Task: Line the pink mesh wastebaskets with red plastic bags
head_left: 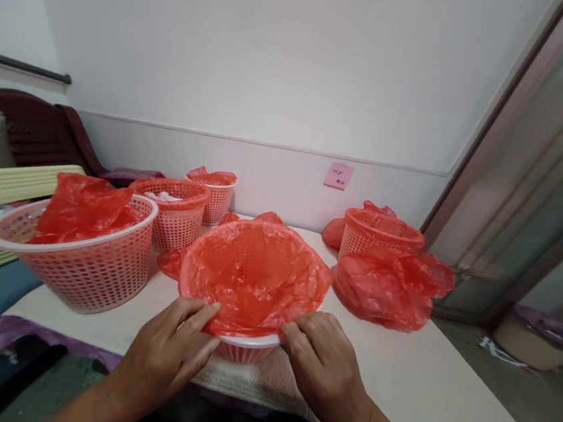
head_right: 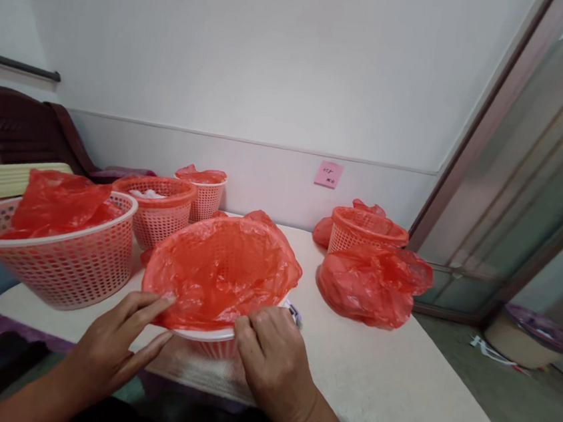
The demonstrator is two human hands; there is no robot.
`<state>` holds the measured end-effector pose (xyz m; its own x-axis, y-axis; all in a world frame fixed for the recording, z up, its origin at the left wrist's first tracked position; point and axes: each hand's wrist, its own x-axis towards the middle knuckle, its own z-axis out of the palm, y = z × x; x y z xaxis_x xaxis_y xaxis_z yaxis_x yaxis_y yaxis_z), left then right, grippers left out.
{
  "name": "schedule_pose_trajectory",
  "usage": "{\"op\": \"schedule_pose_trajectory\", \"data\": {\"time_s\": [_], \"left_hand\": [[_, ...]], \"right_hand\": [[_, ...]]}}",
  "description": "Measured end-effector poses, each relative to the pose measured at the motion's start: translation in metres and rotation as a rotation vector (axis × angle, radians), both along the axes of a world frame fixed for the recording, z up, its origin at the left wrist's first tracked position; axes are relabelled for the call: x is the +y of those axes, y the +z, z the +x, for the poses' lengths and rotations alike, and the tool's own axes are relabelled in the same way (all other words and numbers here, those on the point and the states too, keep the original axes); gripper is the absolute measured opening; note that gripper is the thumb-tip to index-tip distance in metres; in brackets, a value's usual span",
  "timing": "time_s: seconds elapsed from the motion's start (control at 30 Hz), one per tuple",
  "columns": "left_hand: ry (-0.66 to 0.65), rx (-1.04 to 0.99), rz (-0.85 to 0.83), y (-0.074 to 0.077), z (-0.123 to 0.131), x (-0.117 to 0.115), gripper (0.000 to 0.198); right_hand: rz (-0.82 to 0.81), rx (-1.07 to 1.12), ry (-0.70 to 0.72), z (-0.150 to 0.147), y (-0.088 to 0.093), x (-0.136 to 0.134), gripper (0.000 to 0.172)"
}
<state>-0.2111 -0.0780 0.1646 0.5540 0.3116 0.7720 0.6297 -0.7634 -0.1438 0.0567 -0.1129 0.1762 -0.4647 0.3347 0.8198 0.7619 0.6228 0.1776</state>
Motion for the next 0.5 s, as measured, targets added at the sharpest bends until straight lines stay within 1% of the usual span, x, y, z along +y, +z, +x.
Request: {"op": "schedule_pose_trajectory", "data": {"time_s": [0.1,0.17,0.23,0.33,0.4,0.5], "left_hand": [[-0.027,-0.056,0.018,-0.014,-0.005,-0.002,0.053],[-0.049,-0.095,0.011,-0.02,-0.006,-0.002,0.058],[-0.063,-0.131,0.004,-0.024,-0.004,-0.001,0.06],[-0.062,-0.183,0.001,-0.026,0.001,-0.001,0.059],[-0.05,-0.231,-0.014,-0.028,0.005,-0.001,0.057],[-0.005,-0.289,-0.039,-0.032,0.01,-0.002,0.059]], "right_hand": [[-0.012,0.016,0.035,0.002,-0.005,-0.005,0.013],[-0.012,0.024,0.051,0.004,-0.008,-0.009,0.016],[-0.011,0.034,0.068,0.006,-0.012,-0.012,0.019],[-0.03,0.027,0.082,0.008,-0.021,-0.015,0.022],[-0.037,0.022,0.07,0.008,-0.025,-0.014,0.021],[-0.027,0.052,0.056,0.006,-0.026,-0.009,0.019]]}}
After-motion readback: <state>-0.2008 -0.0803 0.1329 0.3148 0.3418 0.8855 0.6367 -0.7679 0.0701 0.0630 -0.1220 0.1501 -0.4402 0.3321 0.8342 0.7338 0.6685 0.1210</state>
